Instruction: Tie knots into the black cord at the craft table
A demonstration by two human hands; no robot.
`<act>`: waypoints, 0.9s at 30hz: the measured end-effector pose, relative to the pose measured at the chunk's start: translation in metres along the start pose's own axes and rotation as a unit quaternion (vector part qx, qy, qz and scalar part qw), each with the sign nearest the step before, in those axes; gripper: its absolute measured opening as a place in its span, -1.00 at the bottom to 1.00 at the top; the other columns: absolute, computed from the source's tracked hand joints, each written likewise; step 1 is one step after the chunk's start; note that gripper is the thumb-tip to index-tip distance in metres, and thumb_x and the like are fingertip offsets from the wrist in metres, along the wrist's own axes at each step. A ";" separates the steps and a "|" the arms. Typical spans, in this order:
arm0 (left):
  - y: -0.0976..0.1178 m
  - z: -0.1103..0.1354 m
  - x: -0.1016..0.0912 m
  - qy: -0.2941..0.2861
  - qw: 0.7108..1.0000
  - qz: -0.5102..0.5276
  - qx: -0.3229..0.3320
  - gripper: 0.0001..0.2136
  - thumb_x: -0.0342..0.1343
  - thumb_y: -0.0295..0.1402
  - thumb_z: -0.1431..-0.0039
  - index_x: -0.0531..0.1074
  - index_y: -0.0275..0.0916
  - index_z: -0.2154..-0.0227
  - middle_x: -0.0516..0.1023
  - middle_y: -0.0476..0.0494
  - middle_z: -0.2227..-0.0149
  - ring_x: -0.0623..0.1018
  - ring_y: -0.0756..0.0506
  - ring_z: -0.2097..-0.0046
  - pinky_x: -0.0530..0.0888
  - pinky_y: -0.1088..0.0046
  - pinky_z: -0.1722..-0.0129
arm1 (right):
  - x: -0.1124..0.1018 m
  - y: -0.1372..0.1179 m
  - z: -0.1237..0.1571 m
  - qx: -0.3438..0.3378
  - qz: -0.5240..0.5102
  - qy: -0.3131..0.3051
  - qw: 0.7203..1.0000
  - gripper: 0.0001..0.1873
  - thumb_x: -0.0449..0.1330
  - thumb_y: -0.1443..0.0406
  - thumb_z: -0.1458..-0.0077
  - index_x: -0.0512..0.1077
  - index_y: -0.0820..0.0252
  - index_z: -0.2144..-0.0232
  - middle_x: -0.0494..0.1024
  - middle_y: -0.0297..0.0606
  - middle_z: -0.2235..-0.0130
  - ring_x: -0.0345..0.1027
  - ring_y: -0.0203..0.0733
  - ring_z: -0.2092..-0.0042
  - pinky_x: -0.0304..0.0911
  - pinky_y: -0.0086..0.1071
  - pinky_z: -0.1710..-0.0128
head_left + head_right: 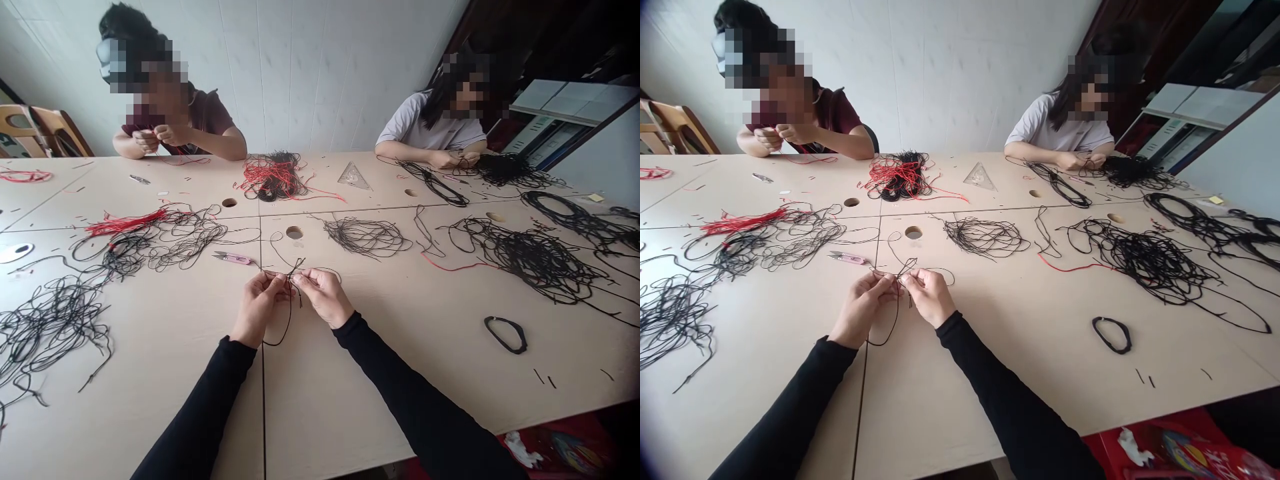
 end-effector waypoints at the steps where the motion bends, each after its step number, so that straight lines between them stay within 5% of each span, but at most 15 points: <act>1: 0.000 0.000 0.000 -0.009 1.000 -0.002 -0.009 -0.74 0.27 -0.21 -0.06 0.44 -0.34 0.41 0.52 -0.11 0.42 0.53 -0.03 0.35 0.50 0.44 0.28 | 0.000 0.000 0.000 0.004 -0.003 -0.002 1.000 -0.65 0.17 0.06 -0.09 0.46 0.26 0.41 0.48 -0.31 0.48 0.28 -0.27 0.44 0.20 -0.40 0.39; 10: 0.005 0.002 0.002 -0.017 0.999 -0.037 -0.022 -0.74 0.30 -0.24 0.00 0.44 -0.35 0.40 0.54 -0.13 0.40 0.53 -0.02 0.38 0.49 0.44 0.30 | 0.001 -0.005 0.004 0.030 -0.033 -0.017 0.999 -0.64 0.18 0.04 -0.08 0.45 0.26 0.43 0.41 -0.34 0.50 0.05 -0.39 0.57 -0.05 -0.45 0.60; 14: 0.007 0.005 0.005 -0.023 0.999 -0.033 -0.021 -0.77 0.27 -0.26 -0.02 0.41 -0.32 0.41 0.52 -0.09 0.46 0.52 -0.02 0.44 0.49 0.42 0.36 | -0.001 -0.008 0.005 0.030 -0.018 0.002 0.999 -0.65 0.18 0.05 -0.10 0.44 0.24 0.44 0.23 -0.47 0.63 -0.10 -0.42 0.61 -0.13 -0.46 0.62; 27: 0.007 0.005 0.008 -0.053 0.998 -0.017 -0.034 -0.73 0.27 -0.19 -0.05 0.38 -0.29 0.45 0.43 -0.02 0.48 0.44 0.03 0.49 0.42 0.50 0.49 | -0.006 -0.007 0.004 0.047 -0.042 0.016 0.998 -0.64 0.18 0.04 -0.08 0.41 0.24 0.48 0.06 -0.53 0.66 -0.13 -0.42 0.62 -0.15 -0.46 0.65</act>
Point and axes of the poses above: each hand's wrist, its own z-axis away from the middle knuckle, its own x-axis out of the palm, y = z × x, the point moved 3 cm from there along -z, towards the middle knuckle
